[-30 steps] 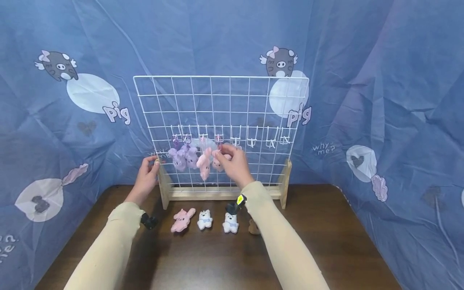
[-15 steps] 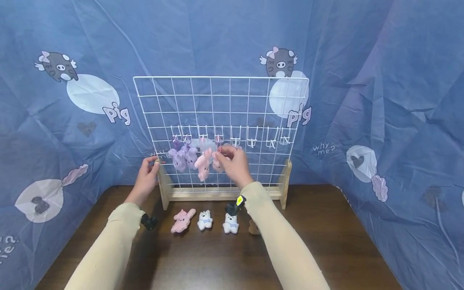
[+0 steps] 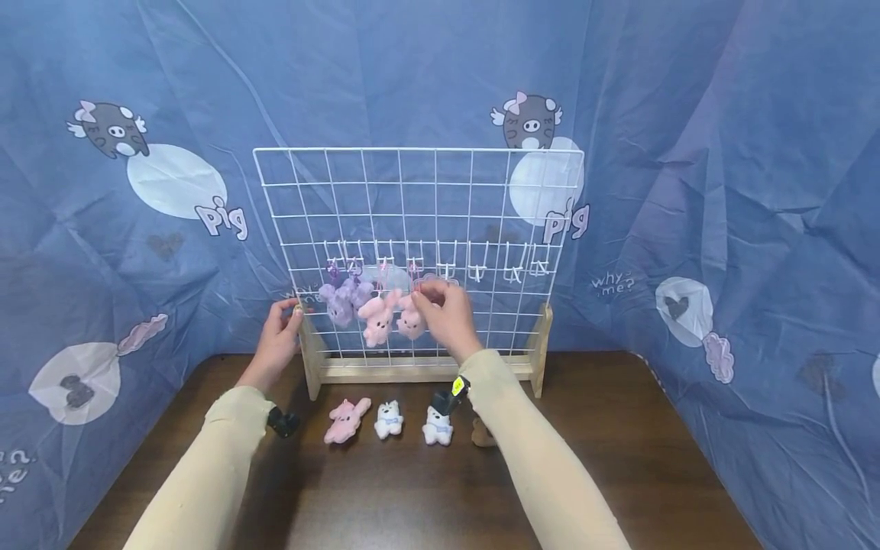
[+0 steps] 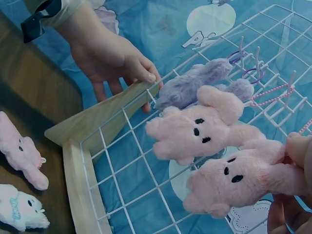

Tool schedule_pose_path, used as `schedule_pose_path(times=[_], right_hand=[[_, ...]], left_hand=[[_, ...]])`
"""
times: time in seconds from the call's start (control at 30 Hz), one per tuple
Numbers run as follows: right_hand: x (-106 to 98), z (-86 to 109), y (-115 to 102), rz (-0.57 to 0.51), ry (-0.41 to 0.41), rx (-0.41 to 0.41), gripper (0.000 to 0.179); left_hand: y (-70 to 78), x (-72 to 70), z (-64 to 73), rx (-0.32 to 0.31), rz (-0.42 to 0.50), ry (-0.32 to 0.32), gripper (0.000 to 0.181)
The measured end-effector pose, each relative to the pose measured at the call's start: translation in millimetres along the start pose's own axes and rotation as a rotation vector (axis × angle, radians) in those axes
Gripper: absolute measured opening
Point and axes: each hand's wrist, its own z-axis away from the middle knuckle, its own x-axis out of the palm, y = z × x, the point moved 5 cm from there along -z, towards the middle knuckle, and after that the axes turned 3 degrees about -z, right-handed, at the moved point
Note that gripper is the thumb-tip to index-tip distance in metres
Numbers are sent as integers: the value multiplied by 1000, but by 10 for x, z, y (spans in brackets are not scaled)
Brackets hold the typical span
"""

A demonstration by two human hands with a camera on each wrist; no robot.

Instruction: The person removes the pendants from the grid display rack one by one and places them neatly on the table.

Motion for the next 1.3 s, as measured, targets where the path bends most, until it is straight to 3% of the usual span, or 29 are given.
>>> schedule_pose_path(times=[0.33, 0.8, 1.1, 1.3], right_hand=[[-58, 41, -85, 2, -16, -50, 14], [-108, 109, -173, -26, -65, -29, 16], [-128, 127, -260, -41, -99, -61, 17], [-152, 176, -350, -65, -129, -83, 17]], left_hand=[[49, -6, 36, -7, 6, -7, 42], [19, -4, 21, -23, 9, -6, 42], [377, -22, 196, -27, 9, -37, 39], [376, -21, 189, -50, 8, -40, 40]])
